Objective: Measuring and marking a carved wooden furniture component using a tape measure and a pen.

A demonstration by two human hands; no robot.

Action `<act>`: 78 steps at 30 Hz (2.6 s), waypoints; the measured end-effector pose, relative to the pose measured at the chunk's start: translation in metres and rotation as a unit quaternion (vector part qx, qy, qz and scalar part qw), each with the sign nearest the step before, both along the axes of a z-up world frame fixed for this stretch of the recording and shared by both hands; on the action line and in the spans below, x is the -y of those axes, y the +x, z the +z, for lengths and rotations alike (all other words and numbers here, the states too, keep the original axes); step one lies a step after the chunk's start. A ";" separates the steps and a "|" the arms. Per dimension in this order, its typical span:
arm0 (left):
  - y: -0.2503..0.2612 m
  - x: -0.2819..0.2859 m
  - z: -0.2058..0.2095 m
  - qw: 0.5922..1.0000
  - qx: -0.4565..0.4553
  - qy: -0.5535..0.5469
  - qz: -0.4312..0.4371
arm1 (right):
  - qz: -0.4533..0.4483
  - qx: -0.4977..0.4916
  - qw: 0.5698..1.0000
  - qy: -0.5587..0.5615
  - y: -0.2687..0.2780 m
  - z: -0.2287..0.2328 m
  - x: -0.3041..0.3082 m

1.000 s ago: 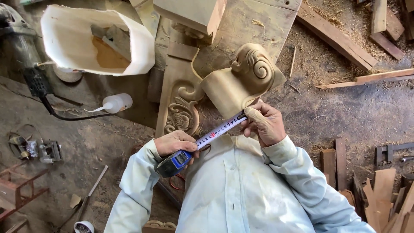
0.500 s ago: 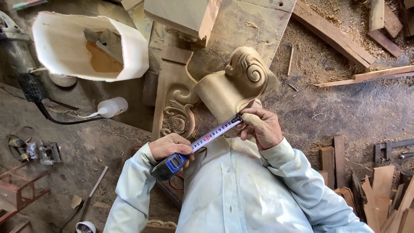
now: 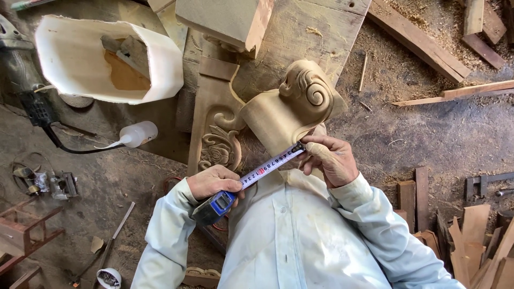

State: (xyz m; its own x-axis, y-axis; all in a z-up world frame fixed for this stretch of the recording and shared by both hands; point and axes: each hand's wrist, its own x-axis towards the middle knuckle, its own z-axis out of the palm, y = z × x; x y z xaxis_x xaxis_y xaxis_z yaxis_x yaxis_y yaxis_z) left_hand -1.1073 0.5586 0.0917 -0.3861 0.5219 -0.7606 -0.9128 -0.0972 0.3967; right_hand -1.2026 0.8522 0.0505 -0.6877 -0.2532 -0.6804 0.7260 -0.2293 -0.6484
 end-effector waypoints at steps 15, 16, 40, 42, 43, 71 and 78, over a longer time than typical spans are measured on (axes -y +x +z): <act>-0.003 0.000 0.002 1.000 -0.009 -0.007 -0.022 | 0.000 -0.016 1.000 -0.011 0.003 -0.006 -0.004; -0.004 0.000 0.003 1.000 -0.009 -0.007 -0.022 | 0.000 -0.016 1.000 -0.011 0.003 -0.006 -0.004; 0.000 -0.002 -0.009 1.000 -0.009 -0.001 -0.012 | 0.012 -0.020 0.999 -0.022 -0.001 -0.008 -0.007; -0.002 -0.002 -0.007 1.000 -0.008 -0.002 -0.012 | 0.014 -0.019 0.999 -0.022 -0.001 -0.010 -0.009; -0.001 -0.002 -0.008 1.000 -0.008 -0.003 -0.012 | 0.014 -0.019 0.999 -0.023 -0.002 -0.010 -0.008; -0.006 -0.001 -0.005 0.999 -0.032 -0.003 -0.032 | 0.019 -0.036 0.999 -0.023 0.000 -0.013 -0.010; -0.007 0.000 -0.007 0.998 -0.041 -0.008 -0.036 | 0.015 -0.037 0.999 -0.022 0.000 -0.012 -0.010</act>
State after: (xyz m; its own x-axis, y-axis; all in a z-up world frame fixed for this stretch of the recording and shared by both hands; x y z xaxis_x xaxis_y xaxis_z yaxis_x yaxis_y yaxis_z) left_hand -1.1143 0.5590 0.0850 -0.4094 0.5382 -0.7367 -0.8815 -0.0249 0.4716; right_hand -1.2026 0.8623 0.0385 -0.7267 -0.3033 -0.6164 0.6841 -0.2375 -0.6896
